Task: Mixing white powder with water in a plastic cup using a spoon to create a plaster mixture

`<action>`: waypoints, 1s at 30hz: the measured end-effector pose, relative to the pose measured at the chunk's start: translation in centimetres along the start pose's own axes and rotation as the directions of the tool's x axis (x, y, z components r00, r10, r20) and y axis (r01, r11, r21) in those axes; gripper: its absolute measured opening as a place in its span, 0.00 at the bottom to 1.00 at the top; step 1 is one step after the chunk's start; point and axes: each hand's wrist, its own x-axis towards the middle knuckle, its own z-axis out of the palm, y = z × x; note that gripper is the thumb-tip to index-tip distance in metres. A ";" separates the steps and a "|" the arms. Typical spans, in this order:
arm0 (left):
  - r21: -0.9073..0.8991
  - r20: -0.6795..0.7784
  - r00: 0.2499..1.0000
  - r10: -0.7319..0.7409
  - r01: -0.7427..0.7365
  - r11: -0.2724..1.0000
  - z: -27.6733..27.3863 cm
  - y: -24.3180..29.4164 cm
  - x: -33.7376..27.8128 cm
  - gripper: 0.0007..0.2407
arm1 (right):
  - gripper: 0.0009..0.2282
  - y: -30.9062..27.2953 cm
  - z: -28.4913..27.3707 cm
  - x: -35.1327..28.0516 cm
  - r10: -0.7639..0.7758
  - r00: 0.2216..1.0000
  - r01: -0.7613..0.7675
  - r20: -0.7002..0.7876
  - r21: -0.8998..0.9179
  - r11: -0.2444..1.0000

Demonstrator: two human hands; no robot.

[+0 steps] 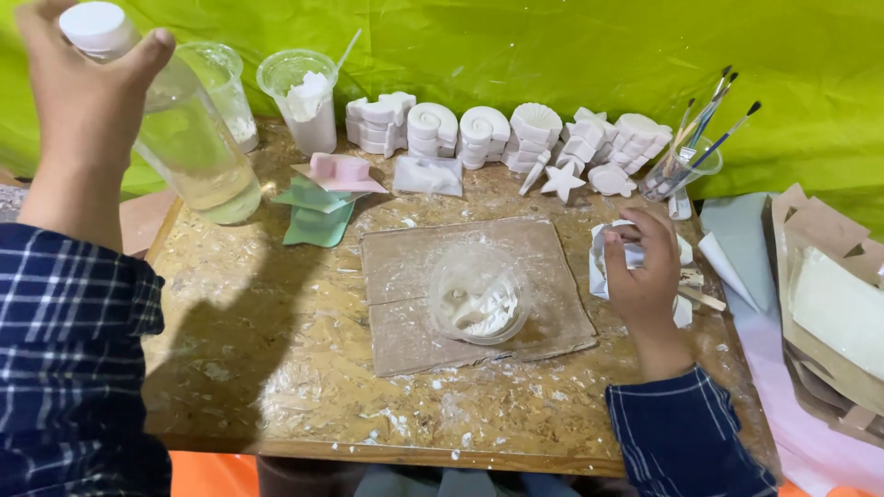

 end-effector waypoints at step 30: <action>-0.624 0.045 0.806 0.591 -0.439 0.647 17.5 13.6 -24.4 0.31 | 0.08 -6.0 3.3 -2.9 -0.423 0.876 0.414 0.233 0.088 0.906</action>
